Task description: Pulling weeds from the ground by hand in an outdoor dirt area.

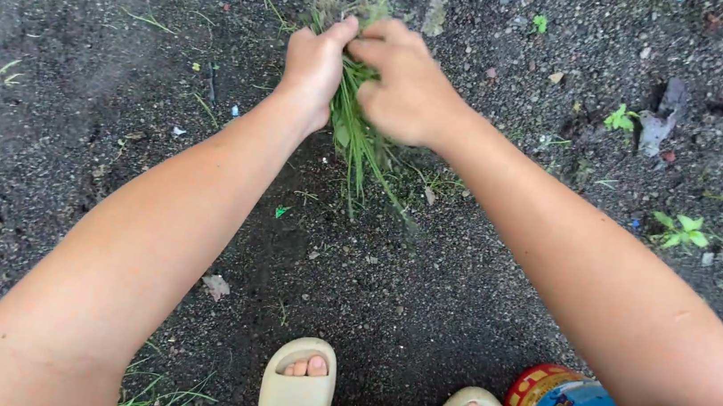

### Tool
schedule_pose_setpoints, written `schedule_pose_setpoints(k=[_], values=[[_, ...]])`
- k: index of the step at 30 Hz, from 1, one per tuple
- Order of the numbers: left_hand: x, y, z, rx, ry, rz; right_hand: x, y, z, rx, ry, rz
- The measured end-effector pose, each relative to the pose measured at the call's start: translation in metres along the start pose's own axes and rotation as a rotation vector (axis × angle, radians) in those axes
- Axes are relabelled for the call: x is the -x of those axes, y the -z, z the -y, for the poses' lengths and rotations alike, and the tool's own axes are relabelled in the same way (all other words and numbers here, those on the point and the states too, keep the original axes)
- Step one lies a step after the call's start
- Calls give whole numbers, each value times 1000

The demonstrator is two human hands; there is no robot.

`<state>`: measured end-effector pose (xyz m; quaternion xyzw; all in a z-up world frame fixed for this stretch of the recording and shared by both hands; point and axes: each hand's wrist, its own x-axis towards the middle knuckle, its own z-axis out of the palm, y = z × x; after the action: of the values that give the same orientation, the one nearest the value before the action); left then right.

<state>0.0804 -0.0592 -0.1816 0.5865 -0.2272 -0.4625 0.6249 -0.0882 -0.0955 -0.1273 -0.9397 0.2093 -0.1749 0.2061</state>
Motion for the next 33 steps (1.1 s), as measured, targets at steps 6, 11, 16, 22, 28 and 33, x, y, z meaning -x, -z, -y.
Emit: schedule_pose_setpoints(k=[6,11,16,22,28,33], values=[[3,61,-21,-197,1,-139,31,-69,-79,-200,-277,-350],[28,100,-39,-303,51,-157,95,-162,-77,167,-302,258],[48,125,-34,-398,87,-169,102,-188,-55,382,-221,425],[65,129,-33,-386,151,-171,112,-222,-93,292,-325,318],[61,133,-23,-425,144,-149,127,-179,-127,202,-512,105],[48,122,-16,-433,122,-99,145,-136,-127,201,-112,220]])
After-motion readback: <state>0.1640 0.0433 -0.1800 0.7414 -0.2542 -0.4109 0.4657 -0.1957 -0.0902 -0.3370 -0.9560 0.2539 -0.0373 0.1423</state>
